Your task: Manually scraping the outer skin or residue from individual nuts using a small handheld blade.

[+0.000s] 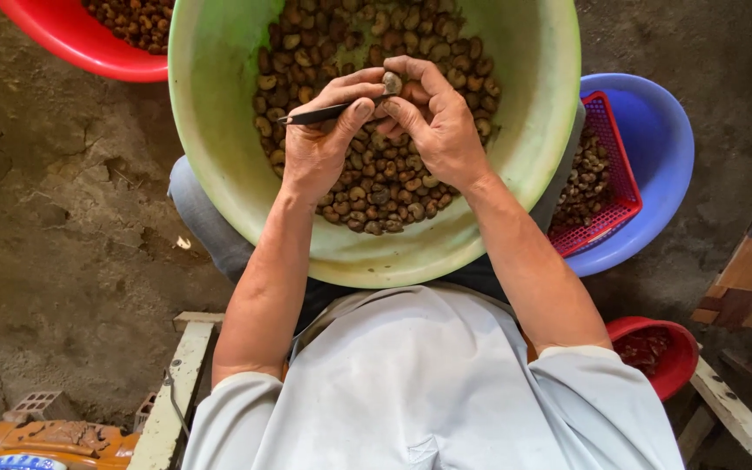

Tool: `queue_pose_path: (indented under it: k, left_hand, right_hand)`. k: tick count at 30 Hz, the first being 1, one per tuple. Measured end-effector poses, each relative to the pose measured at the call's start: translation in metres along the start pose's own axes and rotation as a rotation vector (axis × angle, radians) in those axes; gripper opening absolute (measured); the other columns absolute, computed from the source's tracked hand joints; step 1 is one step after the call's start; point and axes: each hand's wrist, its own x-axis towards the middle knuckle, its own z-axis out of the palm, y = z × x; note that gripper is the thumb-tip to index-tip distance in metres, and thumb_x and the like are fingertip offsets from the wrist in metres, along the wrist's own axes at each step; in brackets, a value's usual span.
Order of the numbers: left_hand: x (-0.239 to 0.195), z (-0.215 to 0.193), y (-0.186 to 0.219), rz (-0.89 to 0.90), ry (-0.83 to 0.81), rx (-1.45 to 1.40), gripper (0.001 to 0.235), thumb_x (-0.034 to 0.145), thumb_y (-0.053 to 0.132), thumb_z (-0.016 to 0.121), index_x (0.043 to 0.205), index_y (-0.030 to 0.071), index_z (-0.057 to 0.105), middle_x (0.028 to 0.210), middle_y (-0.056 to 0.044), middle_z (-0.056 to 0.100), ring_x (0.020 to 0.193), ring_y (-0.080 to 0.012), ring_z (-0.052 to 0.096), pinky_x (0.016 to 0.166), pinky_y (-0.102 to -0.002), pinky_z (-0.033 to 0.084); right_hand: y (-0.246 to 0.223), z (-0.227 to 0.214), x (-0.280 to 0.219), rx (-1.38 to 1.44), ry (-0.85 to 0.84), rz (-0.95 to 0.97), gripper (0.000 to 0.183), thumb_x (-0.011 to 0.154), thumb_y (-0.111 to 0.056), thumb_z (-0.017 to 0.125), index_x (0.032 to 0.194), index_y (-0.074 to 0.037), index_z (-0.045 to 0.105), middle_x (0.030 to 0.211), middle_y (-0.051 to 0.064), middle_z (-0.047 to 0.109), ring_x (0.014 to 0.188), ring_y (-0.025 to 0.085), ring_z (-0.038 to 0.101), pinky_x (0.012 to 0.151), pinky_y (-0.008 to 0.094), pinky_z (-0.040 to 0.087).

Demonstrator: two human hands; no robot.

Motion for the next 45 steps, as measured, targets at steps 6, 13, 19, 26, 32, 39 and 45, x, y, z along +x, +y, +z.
queue_pose_path:
  k: [6,13,19,26,32,39,45]
  left_hand:
    - [0.001,0.001,0.001,0.023,0.038,0.067,0.021,0.11,0.023,0.063,0.121,0.008,0.072,0.13,-0.012,0.068,0.131,-0.0257,0.063,0.116,-0.039,0.056]
    - [0.003,0.002,0.006,-0.032,0.123,0.127,0.022,0.108,0.025,0.064,0.119,0.008,0.073,0.117,-0.005,0.074,0.107,-0.0154,0.069,0.097,-0.03,0.057]
    - [0.004,0.004,-0.008,0.07,0.143,0.086,0.016,0.107,0.006,0.064,0.116,-0.004,0.074,0.111,-0.019,0.074,0.105,-0.0204,0.068,0.09,-0.036,0.061]
    - [0.003,0.009,-0.009,0.064,0.12,0.066,0.017,0.107,0.006,0.065,0.117,-0.005,0.073,0.118,-0.024,0.073,0.111,-0.0244,0.067,0.09,-0.039,0.06]
    - [0.004,0.009,-0.007,0.082,0.094,0.062,0.013,0.102,0.002,0.068,0.11,-0.005,0.074,0.12,-0.027,0.072,0.116,-0.0315,0.069,0.096,-0.045,0.059]
    - [0.002,0.011,-0.009,0.019,0.164,-0.083,0.017,0.104,0.005,0.066,0.114,-0.005,0.075,0.117,-0.022,0.075,0.108,-0.0235,0.072,0.089,-0.037,0.064]
    - [0.003,0.012,-0.003,0.003,0.153,-0.143,0.018,0.104,0.004,0.065,0.116,-0.007,0.073,0.12,-0.025,0.074,0.108,-0.0287,0.072,0.091,-0.042,0.064]
  right_hand:
    - [0.003,-0.001,-0.001,-0.038,-0.013,-0.034,0.041,0.11,-0.014,0.058,0.147,-0.002,0.045,0.127,0.013,0.067,0.096,0.02,0.073,0.092,0.031,0.066]
    - [0.006,0.006,-0.002,-0.075,-0.003,-0.134,0.037,0.108,-0.005,0.06,0.142,-0.004,0.048,0.13,0.014,0.069,0.118,0.022,0.072,0.106,0.034,0.061]
    - [0.034,0.005,-0.002,-0.189,0.148,-0.116,0.038,0.102,-0.013,0.072,0.138,-0.01,0.058,0.094,0.011,0.077,0.086,0.019,0.077,0.077,0.034,0.066]
    - [0.018,0.003,-0.001,-0.21,0.141,-0.151,0.033,0.105,-0.015,0.069,0.133,-0.005,0.058,0.087,0.011,0.075,0.079,0.019,0.076,0.071,0.036,0.066]
    - [0.013,0.005,-0.002,-0.202,0.193,-0.119,0.033,0.096,-0.021,0.08,0.122,-0.01,0.063,0.081,0.006,0.074,0.069,0.014,0.074,0.067,0.028,0.064]
    - [0.01,0.006,0.0,-0.306,0.234,-0.069,0.033,0.095,-0.023,0.082,0.117,-0.008,0.061,0.081,0.009,0.074,0.074,0.018,0.074,0.068,0.032,0.062]
    - [0.015,0.003,0.001,-0.313,0.269,-0.026,0.034,0.093,-0.027,0.084,0.113,-0.011,0.062,0.079,0.005,0.074,0.073,0.013,0.072,0.068,0.028,0.061]
